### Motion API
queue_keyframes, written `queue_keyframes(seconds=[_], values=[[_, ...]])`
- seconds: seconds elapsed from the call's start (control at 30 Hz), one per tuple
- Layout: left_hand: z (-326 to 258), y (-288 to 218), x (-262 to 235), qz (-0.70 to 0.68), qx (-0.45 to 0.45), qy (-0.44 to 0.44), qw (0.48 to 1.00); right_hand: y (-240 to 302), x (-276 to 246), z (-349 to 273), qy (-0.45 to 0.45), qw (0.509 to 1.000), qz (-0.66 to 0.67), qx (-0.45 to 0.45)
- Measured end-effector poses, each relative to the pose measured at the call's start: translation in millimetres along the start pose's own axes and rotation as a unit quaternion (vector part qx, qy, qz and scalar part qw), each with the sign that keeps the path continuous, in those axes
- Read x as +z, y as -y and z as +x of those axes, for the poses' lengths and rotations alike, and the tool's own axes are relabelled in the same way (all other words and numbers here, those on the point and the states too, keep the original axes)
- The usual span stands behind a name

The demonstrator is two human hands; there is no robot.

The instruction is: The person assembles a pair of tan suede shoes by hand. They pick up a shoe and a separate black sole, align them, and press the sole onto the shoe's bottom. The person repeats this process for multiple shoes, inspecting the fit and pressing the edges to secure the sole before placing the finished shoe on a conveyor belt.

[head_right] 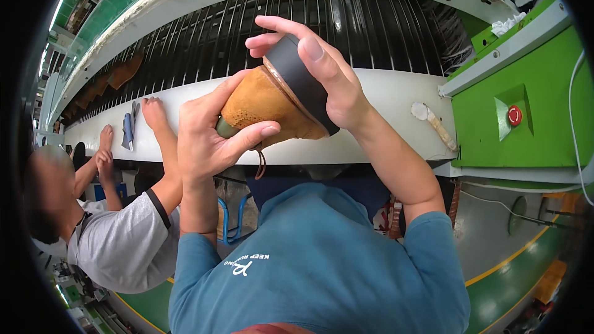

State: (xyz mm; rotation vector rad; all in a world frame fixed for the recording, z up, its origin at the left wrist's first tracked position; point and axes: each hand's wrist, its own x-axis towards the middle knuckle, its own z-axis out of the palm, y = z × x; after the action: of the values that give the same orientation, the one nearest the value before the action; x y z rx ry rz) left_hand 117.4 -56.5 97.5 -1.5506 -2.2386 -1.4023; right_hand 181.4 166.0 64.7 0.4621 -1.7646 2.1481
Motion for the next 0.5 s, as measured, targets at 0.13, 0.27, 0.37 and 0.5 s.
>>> queue_keyframes(seconds=[0.13, 0.27, 0.37, 0.5], values=[[5, -2, -3, 0.006, -0.001, 0.05, 0.999, 3, -5, -2, -0.019, 0.999, 0.033, -0.005], [7, -10, -9, 0.082, -0.046, 0.1, 0.991, -2, -10, -3, -0.075, 0.985, 0.158, 0.003], [11, -16, -9, 0.138, -0.02, 0.118, 0.983, 1, -12, -8, -0.06, 0.993, 0.106, -0.005], [14, -19, -1, 0.169, 0.02, 0.101, 0.98, 9, -16, -11, -0.046, 0.997, 0.06, 0.008]])
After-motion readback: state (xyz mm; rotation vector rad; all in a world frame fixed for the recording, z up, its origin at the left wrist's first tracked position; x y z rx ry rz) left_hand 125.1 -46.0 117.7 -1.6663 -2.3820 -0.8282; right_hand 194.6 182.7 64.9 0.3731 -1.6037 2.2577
